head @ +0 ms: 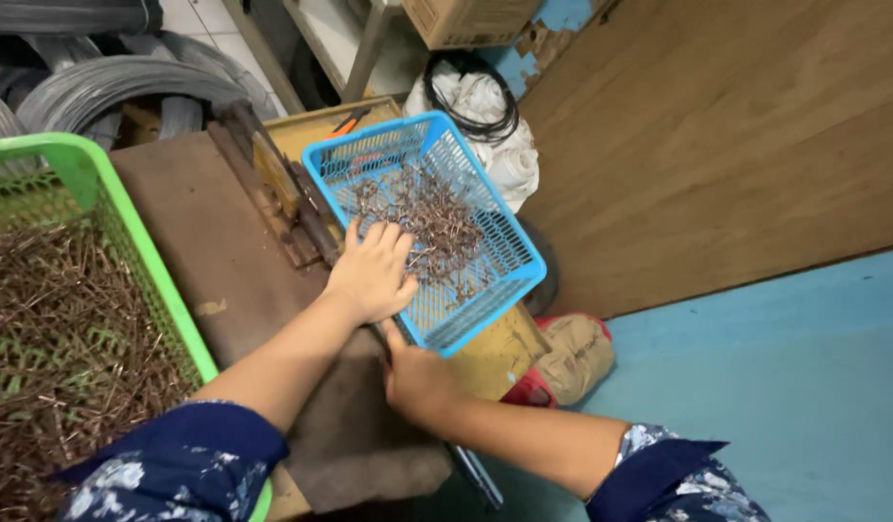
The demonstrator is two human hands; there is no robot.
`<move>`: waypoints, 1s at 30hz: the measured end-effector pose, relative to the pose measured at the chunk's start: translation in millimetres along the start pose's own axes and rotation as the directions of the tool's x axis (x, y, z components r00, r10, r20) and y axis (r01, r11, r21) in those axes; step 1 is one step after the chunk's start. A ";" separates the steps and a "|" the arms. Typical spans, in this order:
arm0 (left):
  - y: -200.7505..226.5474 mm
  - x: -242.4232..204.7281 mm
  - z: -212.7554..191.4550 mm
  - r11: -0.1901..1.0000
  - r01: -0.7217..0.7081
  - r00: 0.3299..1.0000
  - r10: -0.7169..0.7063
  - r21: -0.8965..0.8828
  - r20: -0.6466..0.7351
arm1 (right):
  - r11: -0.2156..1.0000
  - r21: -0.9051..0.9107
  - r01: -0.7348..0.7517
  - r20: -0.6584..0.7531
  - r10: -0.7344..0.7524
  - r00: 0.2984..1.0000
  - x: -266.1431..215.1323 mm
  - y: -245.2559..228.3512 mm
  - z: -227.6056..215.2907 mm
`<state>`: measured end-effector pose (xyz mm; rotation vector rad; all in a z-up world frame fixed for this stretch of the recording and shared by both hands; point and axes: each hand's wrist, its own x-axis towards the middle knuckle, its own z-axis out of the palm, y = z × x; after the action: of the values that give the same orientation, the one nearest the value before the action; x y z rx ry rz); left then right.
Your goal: Sorting and processing small metal rods from a green basket into a blue basket using a manual press tool.
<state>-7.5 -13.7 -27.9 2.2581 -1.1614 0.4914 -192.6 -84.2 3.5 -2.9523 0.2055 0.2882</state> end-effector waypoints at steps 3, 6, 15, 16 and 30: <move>-3.6 1.3 6.1 0.998 0.003 0.998 -0.007 0.061 0.064 | 0.999 0.010 0.052 -0.089 -0.051 0.995 0.5 0.3 -0.3; -4.1 -0.3 6.9 0.999 0.012 0.999 -0.014 0.046 0.046 | 0.989 0.090 0.121 -0.108 -0.111 0.988 -1.1 -0.7 -5.1; 4.7 -1.8 -19.6 0.997 -0.019 0.993 0.010 -0.075 -0.115 | 0.970 0.068 0.235 -0.200 -0.217 0.955 -1.5 8.6 0.9; 4.3 -1.2 -26.1 0.997 -0.018 0.993 0.010 -0.071 -0.119 | 0.969 0.066 0.239 -0.203 -0.222 0.954 -0.1 9.2 0.8; -128.9 -38.1 -75.0 0.724 0.686 0.728 -0.684 0.078 -0.048 | 0.997 0.070 -0.036 0.076 0.031 0.997 2.5 -7.9 -17.2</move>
<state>72.3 117.9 -28.9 2.5372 -0.2155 0.2533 -185.9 -79.9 20.8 -2.8642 0.2504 0.3872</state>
